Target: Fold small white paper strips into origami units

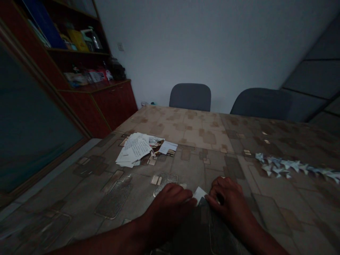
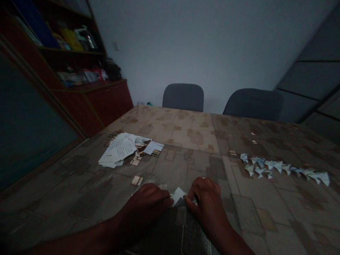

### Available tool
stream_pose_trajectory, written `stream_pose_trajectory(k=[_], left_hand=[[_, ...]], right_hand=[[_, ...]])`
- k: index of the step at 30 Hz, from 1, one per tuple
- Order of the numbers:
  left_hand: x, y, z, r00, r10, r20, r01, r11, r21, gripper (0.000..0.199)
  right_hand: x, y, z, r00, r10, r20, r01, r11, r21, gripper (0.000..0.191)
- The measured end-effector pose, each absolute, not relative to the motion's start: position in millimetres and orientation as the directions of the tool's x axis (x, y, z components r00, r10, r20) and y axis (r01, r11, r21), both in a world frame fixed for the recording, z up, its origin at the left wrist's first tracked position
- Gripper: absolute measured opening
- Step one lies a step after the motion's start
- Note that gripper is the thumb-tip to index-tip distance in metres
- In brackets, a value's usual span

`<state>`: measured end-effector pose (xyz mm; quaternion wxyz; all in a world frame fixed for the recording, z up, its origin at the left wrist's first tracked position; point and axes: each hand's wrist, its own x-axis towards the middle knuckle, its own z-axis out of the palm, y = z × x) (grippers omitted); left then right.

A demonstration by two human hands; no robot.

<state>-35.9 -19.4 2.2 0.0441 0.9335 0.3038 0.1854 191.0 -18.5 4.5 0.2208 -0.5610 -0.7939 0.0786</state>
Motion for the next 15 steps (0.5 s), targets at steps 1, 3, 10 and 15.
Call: stream_pose_trajectory(k=[1, 3, 10, 15], left_hand=[[-39, -18, 2, 0.687, 0.64, 0.346, 0.583, -0.768, 0.264, 0.01], [-44, -14, 3, 0.646, 0.695, 0.317, 0.59, -0.718, 0.37, 0.009], [-33, -7, 5, 0.608, 0.741, 0.287, 0.581, -0.661, 0.476, 0.016], [-29, -9, 7, 0.573, 0.778, 0.257, 0.619, -0.617, 0.486, 0.015]], right_hand=[[191, -18, 4, -0.273, 0.926, 0.261, 0.857, 0.358, -0.371, 0.02], [192, -18, 2, -0.273, 0.926, 0.26, 0.859, 0.357, -0.367, 0.019], [195, -18, 0, -0.295, 0.921, 0.254, 0.845, 0.375, -0.38, 0.019], [192, -20, 5, -0.291, 0.928, 0.232, 0.852, 0.362, -0.378, 0.017]])
